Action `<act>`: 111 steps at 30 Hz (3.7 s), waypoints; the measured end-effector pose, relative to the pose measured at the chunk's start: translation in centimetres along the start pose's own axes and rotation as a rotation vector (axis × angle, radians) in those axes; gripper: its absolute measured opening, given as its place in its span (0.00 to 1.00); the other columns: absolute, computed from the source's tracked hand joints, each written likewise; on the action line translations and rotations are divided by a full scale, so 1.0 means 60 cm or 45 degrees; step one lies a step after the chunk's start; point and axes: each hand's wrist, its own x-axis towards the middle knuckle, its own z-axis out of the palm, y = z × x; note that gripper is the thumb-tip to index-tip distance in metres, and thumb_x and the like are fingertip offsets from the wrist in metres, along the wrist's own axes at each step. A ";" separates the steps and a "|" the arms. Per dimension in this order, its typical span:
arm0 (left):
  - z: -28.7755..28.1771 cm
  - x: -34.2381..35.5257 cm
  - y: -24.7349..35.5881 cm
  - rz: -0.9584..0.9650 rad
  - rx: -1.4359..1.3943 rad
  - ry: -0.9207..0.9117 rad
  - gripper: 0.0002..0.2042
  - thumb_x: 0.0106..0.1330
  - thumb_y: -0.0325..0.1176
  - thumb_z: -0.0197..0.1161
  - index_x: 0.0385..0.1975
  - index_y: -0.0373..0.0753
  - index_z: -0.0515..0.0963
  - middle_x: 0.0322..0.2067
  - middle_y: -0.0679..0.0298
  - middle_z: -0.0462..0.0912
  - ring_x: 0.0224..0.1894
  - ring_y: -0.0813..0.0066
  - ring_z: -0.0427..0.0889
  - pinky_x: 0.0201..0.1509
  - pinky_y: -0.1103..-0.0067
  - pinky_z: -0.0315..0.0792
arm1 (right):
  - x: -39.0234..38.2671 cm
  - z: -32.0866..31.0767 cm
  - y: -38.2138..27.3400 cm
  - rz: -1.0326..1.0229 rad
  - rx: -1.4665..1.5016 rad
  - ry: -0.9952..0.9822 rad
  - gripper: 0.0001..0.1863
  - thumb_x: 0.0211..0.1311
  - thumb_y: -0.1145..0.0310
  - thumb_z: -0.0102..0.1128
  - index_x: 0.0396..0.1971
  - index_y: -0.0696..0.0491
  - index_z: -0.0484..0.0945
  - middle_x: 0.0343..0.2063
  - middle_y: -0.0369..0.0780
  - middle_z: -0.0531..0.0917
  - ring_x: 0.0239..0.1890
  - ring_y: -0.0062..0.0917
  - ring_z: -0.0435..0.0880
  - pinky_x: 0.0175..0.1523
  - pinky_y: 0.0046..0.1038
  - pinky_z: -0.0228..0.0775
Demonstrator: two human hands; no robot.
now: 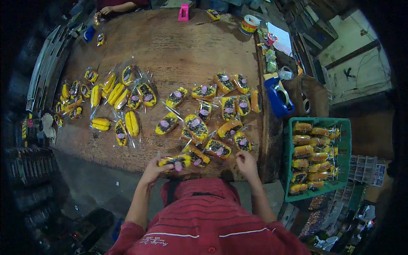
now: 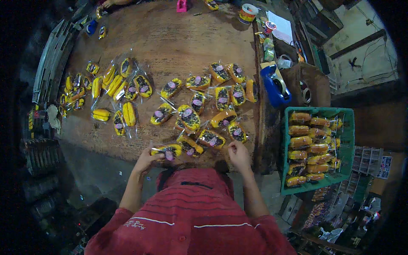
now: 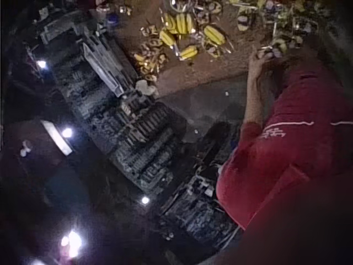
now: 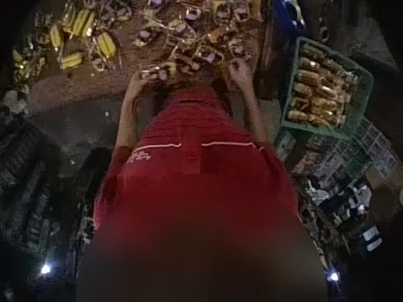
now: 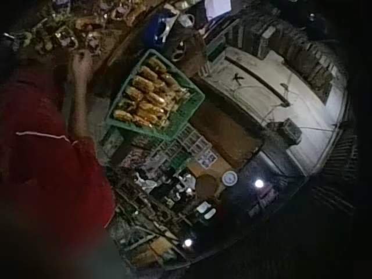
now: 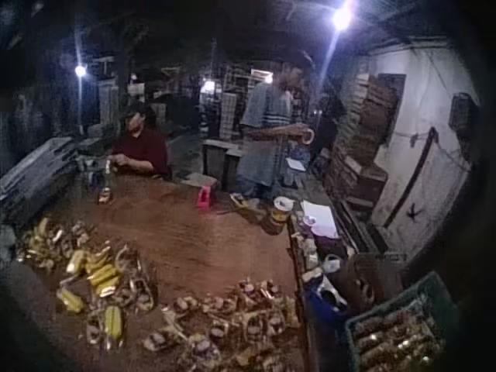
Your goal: The person picks up individually wrapped yellow snack packages from a wooden table and places them into a green plastic crate. They repeat this pick-and-place action multiple times, filling the crate with the packaged snacks.
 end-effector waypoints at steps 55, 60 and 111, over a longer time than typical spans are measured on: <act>0.182 -0.023 -0.024 0.462 1.891 0.301 0.51 0.42 0.40 0.86 0.69 0.33 0.65 0.59 0.49 0.75 0.66 0.44 0.72 0.67 0.58 0.70 | 0.057 -0.063 0.061 -0.264 -0.673 -0.736 0.51 0.44 0.30 0.79 0.69 0.38 0.78 0.70 0.53 0.68 0.70 0.53 0.65 0.74 0.57 0.54; 0.194 -0.043 -0.043 0.549 1.853 0.385 0.50 0.42 0.41 0.85 0.67 0.32 0.66 0.63 0.48 0.72 0.68 0.43 0.70 0.69 0.58 0.68 | -0.024 -0.095 0.062 -0.362 -0.689 -0.364 0.36 0.50 0.41 0.79 0.55 0.47 0.85 0.62 0.51 0.73 0.63 0.50 0.70 0.67 0.58 0.62; -0.131 0.089 0.125 -0.197 0.249 -0.116 0.41 0.53 0.33 0.85 0.67 0.31 0.70 0.60 0.59 0.82 0.63 0.68 0.80 0.73 0.70 0.69 | 0.126 -0.041 -0.336 -0.267 -0.543 -0.291 0.40 0.48 0.38 0.80 0.60 0.44 0.85 0.65 0.43 0.80 0.73 0.46 0.67 0.78 0.50 0.51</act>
